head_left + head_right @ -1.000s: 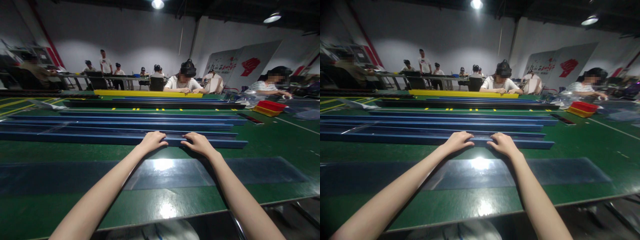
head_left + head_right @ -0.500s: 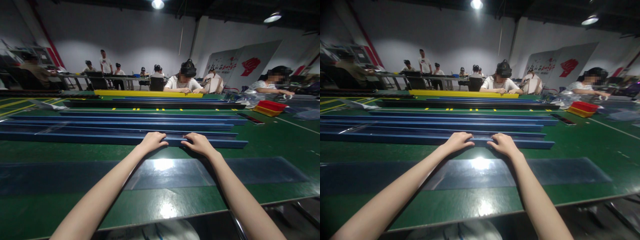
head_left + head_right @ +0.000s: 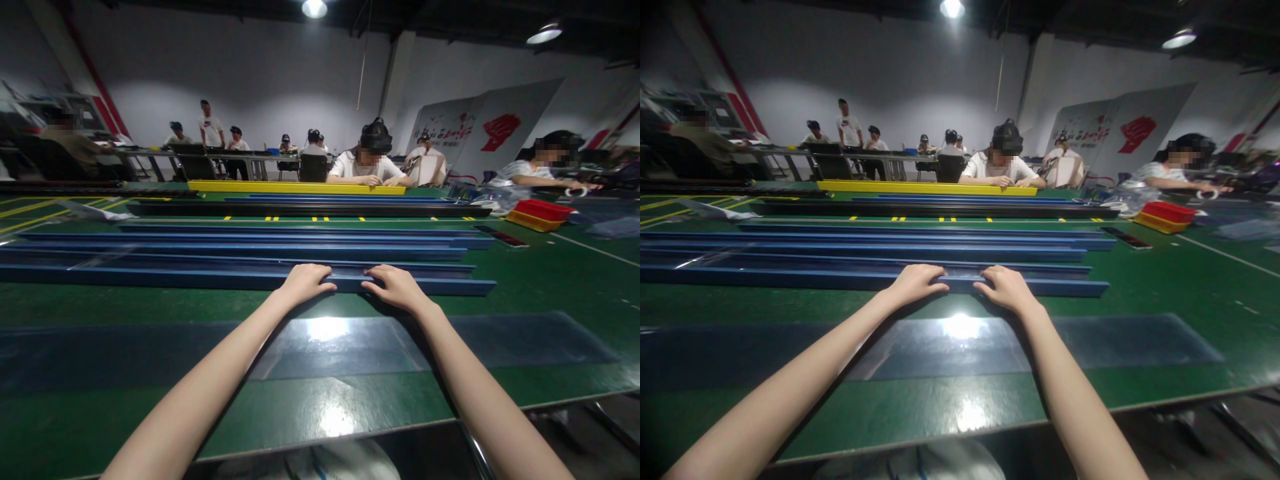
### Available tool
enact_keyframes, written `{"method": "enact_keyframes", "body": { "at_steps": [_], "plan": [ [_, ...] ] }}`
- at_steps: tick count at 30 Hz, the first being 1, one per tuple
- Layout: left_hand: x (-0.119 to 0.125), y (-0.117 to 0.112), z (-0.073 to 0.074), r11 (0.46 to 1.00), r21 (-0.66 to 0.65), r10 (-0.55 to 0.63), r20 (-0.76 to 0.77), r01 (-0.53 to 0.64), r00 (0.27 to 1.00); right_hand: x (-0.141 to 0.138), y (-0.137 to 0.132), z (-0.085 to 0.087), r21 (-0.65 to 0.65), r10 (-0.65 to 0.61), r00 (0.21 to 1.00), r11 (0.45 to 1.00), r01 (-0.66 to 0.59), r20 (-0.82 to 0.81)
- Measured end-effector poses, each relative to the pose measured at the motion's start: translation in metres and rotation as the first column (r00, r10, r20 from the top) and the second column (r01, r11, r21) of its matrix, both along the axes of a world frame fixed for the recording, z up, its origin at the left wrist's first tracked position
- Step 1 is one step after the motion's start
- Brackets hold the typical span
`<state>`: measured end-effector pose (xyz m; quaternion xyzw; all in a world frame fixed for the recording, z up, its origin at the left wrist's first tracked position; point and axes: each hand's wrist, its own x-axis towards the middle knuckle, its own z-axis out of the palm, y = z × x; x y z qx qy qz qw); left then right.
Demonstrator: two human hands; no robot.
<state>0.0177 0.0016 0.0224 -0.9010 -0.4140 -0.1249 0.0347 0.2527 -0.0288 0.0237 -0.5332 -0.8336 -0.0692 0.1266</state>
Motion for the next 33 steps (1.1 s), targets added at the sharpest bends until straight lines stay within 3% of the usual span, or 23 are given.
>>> {"method": "enact_keyframes", "body": {
  "at_steps": [7,33],
  "plan": [
    [-0.0008,0.0010,-0.0023,1.000,-0.014,-0.009,0.051,0.010,0.999,0.0005,0.0004,-0.0017,0.009,0.015,1.000,1.000,-0.015,-0.006],
    [0.0009,-0.0029,0.0048,0.998,-0.063,0.026,0.003,-0.026,1.000,-0.0003,0.0017,-0.0031,-0.019,0.014,1.000,1.000,-0.015,-0.028]
  ]
}}
